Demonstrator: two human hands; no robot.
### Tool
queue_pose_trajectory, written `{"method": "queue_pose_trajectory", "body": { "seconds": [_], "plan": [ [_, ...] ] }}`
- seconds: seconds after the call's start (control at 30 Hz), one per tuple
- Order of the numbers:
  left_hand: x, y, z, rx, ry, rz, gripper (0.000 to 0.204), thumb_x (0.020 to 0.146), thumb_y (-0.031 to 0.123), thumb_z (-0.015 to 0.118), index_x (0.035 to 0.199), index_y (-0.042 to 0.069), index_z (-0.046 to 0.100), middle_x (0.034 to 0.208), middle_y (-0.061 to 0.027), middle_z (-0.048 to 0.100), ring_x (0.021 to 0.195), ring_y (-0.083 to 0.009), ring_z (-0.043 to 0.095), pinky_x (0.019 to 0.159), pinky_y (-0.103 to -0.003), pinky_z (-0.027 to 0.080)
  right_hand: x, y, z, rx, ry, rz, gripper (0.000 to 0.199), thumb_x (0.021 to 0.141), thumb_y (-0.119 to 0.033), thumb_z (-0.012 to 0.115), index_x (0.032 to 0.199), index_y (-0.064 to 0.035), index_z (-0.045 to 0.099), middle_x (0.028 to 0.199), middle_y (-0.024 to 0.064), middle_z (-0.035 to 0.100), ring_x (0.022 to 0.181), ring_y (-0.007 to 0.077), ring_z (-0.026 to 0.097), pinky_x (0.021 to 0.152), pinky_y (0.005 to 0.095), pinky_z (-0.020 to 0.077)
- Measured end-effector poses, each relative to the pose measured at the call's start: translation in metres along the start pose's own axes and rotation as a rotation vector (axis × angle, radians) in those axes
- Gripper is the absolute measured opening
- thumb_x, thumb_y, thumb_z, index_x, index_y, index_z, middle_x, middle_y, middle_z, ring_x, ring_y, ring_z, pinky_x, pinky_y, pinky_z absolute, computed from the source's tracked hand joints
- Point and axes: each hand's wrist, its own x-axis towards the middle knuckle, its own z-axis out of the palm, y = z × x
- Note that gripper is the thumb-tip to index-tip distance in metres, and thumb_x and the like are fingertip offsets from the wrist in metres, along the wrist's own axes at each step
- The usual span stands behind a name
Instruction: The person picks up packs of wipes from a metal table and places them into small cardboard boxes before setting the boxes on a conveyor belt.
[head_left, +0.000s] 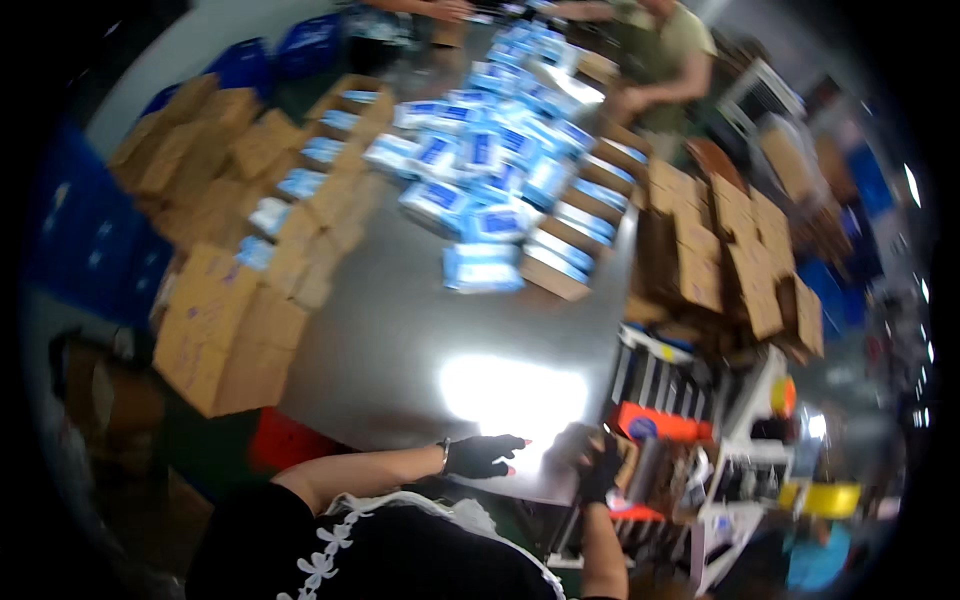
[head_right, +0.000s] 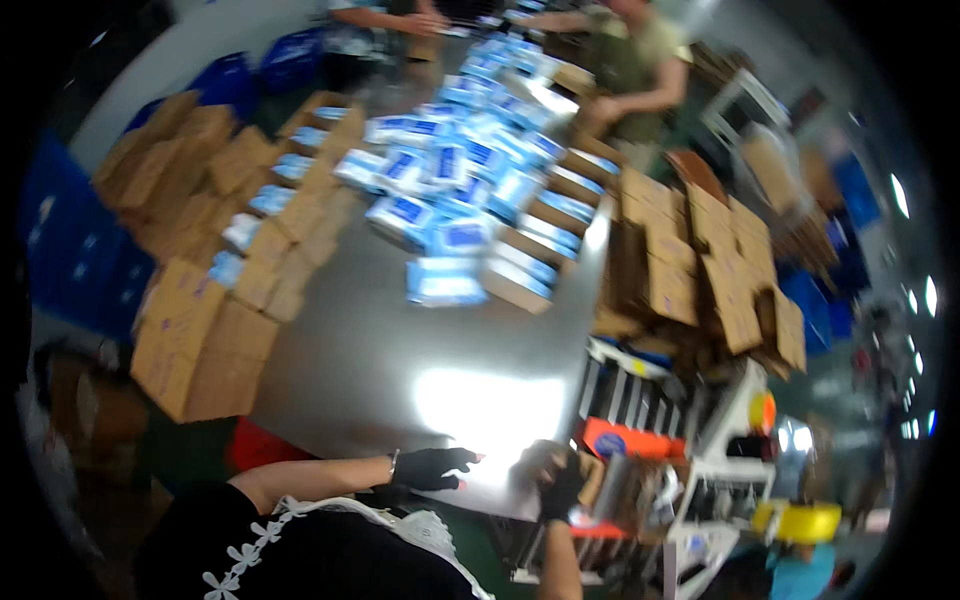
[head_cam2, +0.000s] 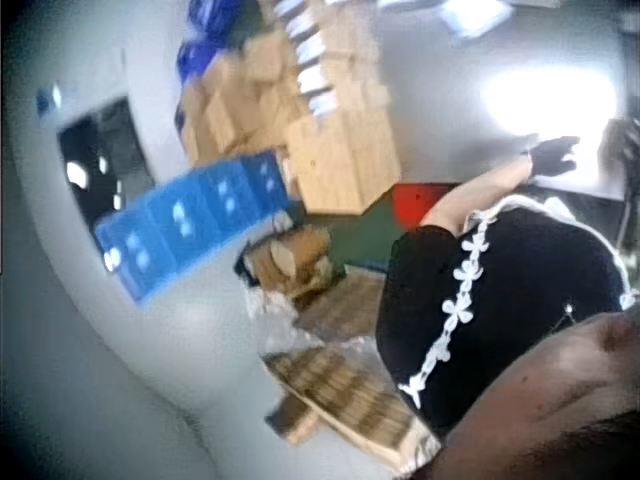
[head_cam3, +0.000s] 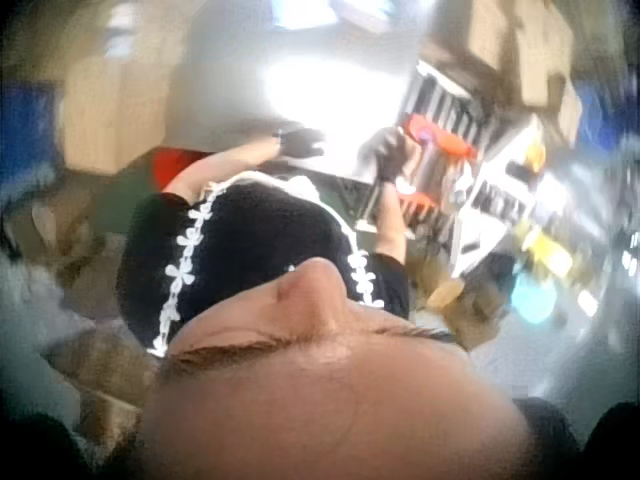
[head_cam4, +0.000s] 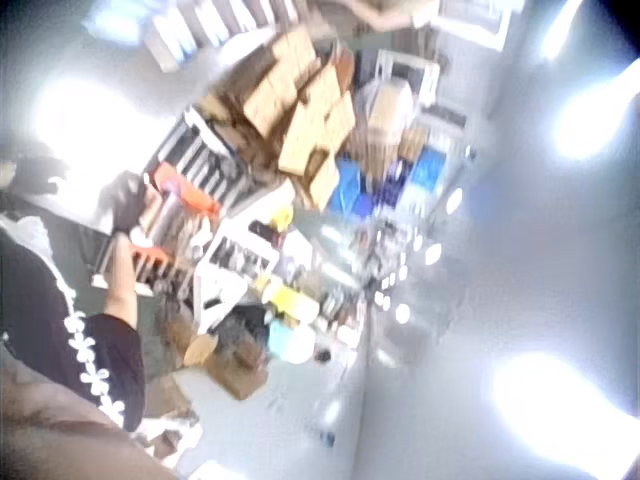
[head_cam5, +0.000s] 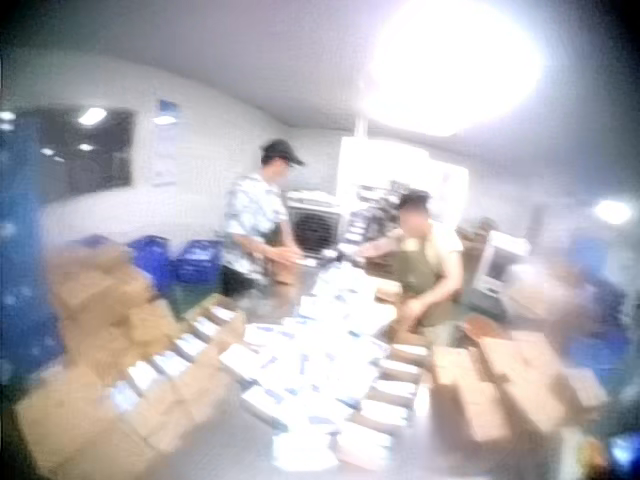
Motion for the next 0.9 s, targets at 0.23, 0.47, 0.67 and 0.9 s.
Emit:
{"method": "queue_pose_trajectory", "body": {
  "seconds": [0.23,0.47,0.67,0.9],
  "plan": [
    [-0.272,0.045,-0.286,0.825,1.508,-0.024,0.037,0.085,0.018,0.06,0.117,0.0,0.054,0.109,-0.0192,0.06,0.104,-0.0357,0.057,0.092,-0.042,0.044,0.013,-0.011,0.128,-0.056,-0.589,-0.399,0.042,0.092,-0.02,0.049,0.129,-0.0003,0.048,0.127,0.013,0.053,0.115,0.0238,0.051,0.098,0.0347,0.0405],
    [-0.455,-0.016,-0.321,0.872,1.331,-0.752,0.057,0.079,0.036,0.064,0.116,-0.006,0.052,0.114,-0.0277,0.054,0.109,-0.0413,0.05,0.094,-0.047,0.04,-0.181,-0.089,0.471,-0.304,-1.171,-0.388,0.023,0.087,-0.008,0.06,0.11,-0.001,0.059,0.102,0.01,0.067,0.095,0.0159,0.063,0.08,0.0278,0.049],
    [-0.428,-0.019,-0.296,1.319,1.483,-0.411,0.046,0.074,0.027,0.072,0.105,-0.002,0.054,0.125,-0.027,0.047,0.122,-0.0459,0.039,0.103,-0.05,0.032,-0.212,-0.086,0.544,-0.388,-1.136,0.029,0.043,0.089,-0.038,0.056,0.094,0.0045,0.06,0.081,0.0197,0.065,0.072,0.029,0.063,0.065,0.0392,0.0483],
    [-0.256,0.042,-0.22,0.788,1.353,-0.086,0.055,0.069,0.023,0.078,0.112,0.001,0.051,0.111,-0.0202,0.052,0.104,-0.0346,0.051,0.089,-0.041,0.042,-0.138,-0.176,0.387,0.234,-0.857,-0.139,0.048,0.091,-0.035,0.058,0.124,-0.0022,0.047,0.112,0.0104,0.061,0.103,0.0196,0.06,0.087,0.0336,0.049]
  ]
}}
